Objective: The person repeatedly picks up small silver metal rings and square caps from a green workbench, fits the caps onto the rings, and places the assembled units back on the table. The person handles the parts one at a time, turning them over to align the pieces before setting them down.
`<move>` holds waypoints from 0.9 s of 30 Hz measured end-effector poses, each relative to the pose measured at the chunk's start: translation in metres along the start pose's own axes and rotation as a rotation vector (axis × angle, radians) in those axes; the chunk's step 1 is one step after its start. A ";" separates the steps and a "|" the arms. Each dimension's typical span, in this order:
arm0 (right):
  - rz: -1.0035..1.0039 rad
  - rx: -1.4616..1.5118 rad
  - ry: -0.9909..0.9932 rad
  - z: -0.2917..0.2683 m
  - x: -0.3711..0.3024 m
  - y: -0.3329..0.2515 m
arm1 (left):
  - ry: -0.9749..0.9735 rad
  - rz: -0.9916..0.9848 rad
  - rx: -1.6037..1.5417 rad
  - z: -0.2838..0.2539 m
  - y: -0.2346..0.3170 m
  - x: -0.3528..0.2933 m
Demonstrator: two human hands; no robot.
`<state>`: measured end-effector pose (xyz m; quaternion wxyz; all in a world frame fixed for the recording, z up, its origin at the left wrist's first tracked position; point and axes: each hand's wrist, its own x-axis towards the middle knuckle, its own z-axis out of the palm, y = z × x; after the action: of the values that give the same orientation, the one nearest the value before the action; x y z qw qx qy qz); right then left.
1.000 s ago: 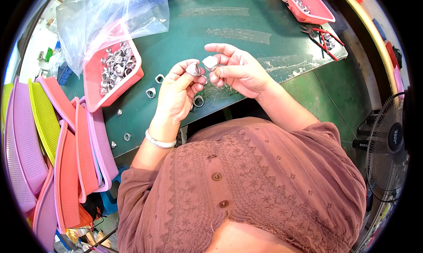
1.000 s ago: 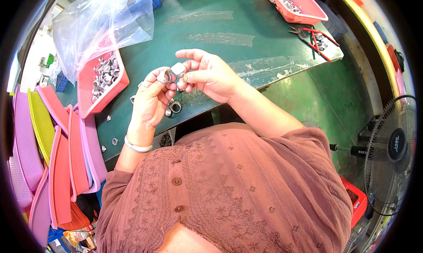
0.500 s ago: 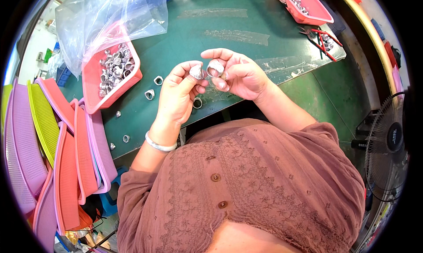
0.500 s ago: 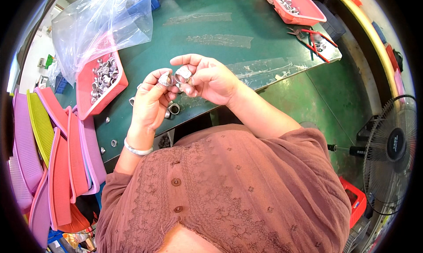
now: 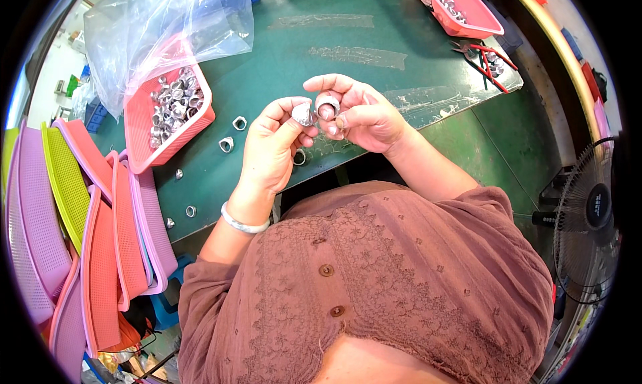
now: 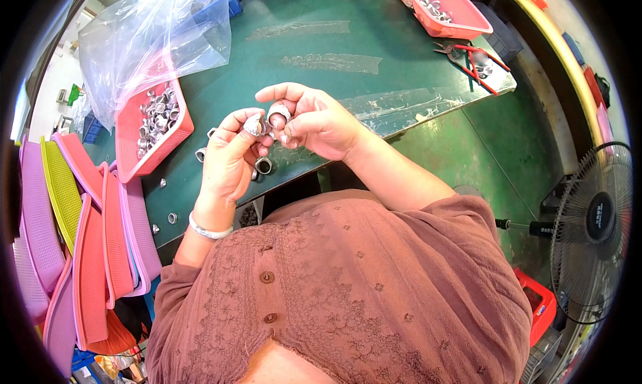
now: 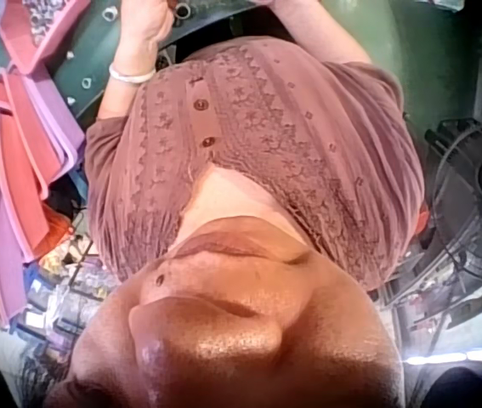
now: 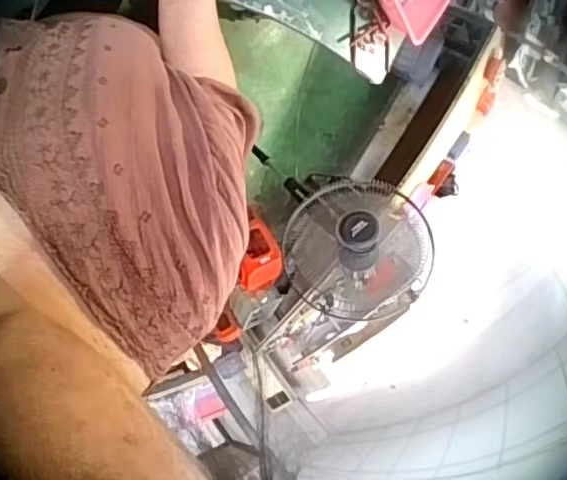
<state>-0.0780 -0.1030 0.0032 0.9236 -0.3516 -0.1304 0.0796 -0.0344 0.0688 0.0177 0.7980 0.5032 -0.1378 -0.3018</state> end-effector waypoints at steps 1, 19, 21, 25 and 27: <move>-0.001 -0.015 0.006 0.001 0.000 0.000 | -0.002 0.002 0.006 0.000 0.000 0.000; -0.373 -1.040 -0.092 -0.001 0.001 0.001 | -0.038 -0.188 -0.085 -0.001 0.005 -0.003; -0.288 -0.944 -0.154 0.004 0.001 -0.001 | -0.076 -0.205 -0.026 -0.003 0.003 -0.003; -0.176 -0.980 -0.176 0.006 0.001 -0.001 | -0.115 -0.316 0.105 -0.010 0.002 -0.004; -0.140 -0.962 -0.150 0.009 0.002 -0.002 | -0.088 -0.332 0.111 -0.009 0.002 -0.005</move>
<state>-0.0785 -0.0978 0.0114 0.6479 -0.7218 -0.2419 -0.0267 -0.0323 0.0790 0.0159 0.7014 0.5485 -0.1040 -0.4431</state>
